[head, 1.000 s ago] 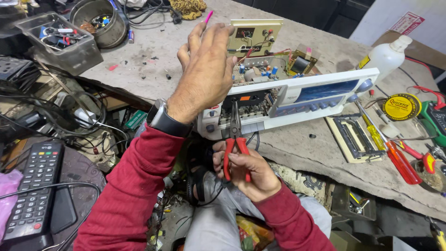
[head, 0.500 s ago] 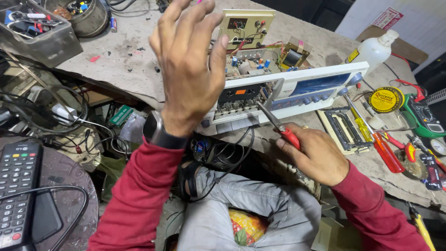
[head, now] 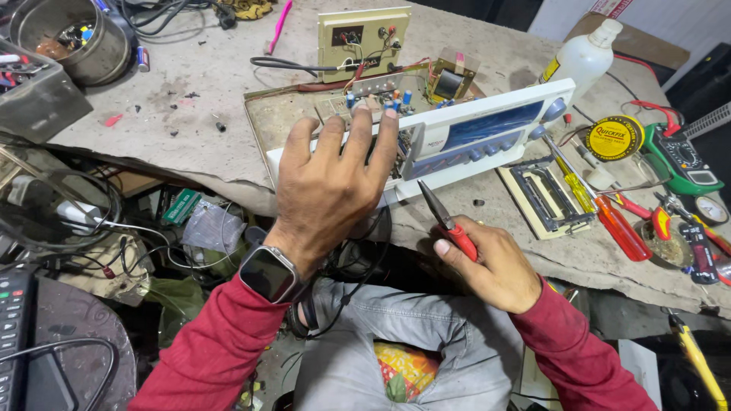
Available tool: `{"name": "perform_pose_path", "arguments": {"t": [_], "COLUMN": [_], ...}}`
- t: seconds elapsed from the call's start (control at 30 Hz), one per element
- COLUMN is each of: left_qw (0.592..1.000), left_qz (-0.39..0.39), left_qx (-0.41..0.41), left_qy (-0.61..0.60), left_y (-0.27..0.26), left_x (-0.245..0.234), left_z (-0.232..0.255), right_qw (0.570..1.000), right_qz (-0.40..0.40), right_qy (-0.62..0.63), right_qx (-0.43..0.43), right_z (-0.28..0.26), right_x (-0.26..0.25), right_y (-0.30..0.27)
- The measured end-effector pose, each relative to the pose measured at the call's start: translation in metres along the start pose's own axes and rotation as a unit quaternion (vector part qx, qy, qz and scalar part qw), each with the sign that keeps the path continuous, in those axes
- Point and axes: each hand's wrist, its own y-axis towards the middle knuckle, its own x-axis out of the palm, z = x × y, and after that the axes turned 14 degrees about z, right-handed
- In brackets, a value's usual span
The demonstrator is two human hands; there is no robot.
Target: The person is repairing a white electronic device, likely a VCR, by manipulating internal components with pliers and adjusting knobs. They remove a cassette tape, use pliers to adjust parts inside the chassis, and test the device by turning knobs.
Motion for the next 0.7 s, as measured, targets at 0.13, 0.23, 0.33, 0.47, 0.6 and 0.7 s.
{"name": "perform_pose_path", "arguments": {"t": [0.13,0.23,0.33,0.47,0.6,0.7], "left_qw": [0.999,0.998,0.997,0.998,0.997,0.994], "left_qz": [0.011,-0.008,-0.019,-0.037,-0.060,-0.084], "left_qx": [0.042,0.063,0.070,0.055,0.057,0.065], "left_qy": [-0.008,-0.007,0.002,0.020,0.010,0.007], "left_y": [0.002,0.005,0.009,0.009,0.010,0.010], "left_x": [-0.001,-0.004,-0.002,0.000,-0.002,-0.007], "left_z": [-0.003,-0.004,0.000,0.002,0.003,0.002], "right_qw": [0.998,0.997,0.994,0.994,0.993,0.993], "right_qz": [0.012,-0.002,-0.002,-0.008,-0.016,-0.026], "right_qy": [0.049,0.059,0.093,0.105,0.109,0.102], "right_qx": [-0.043,-0.047,-0.048,-0.038,-0.038,-0.054], "right_z": [0.008,0.015,0.019,0.021,0.022,0.021], "right_x": [0.000,-0.003,-0.005,-0.004,-0.005,-0.007], "right_y": [-0.001,-0.002,-0.001,0.001,0.000,-0.001]}}
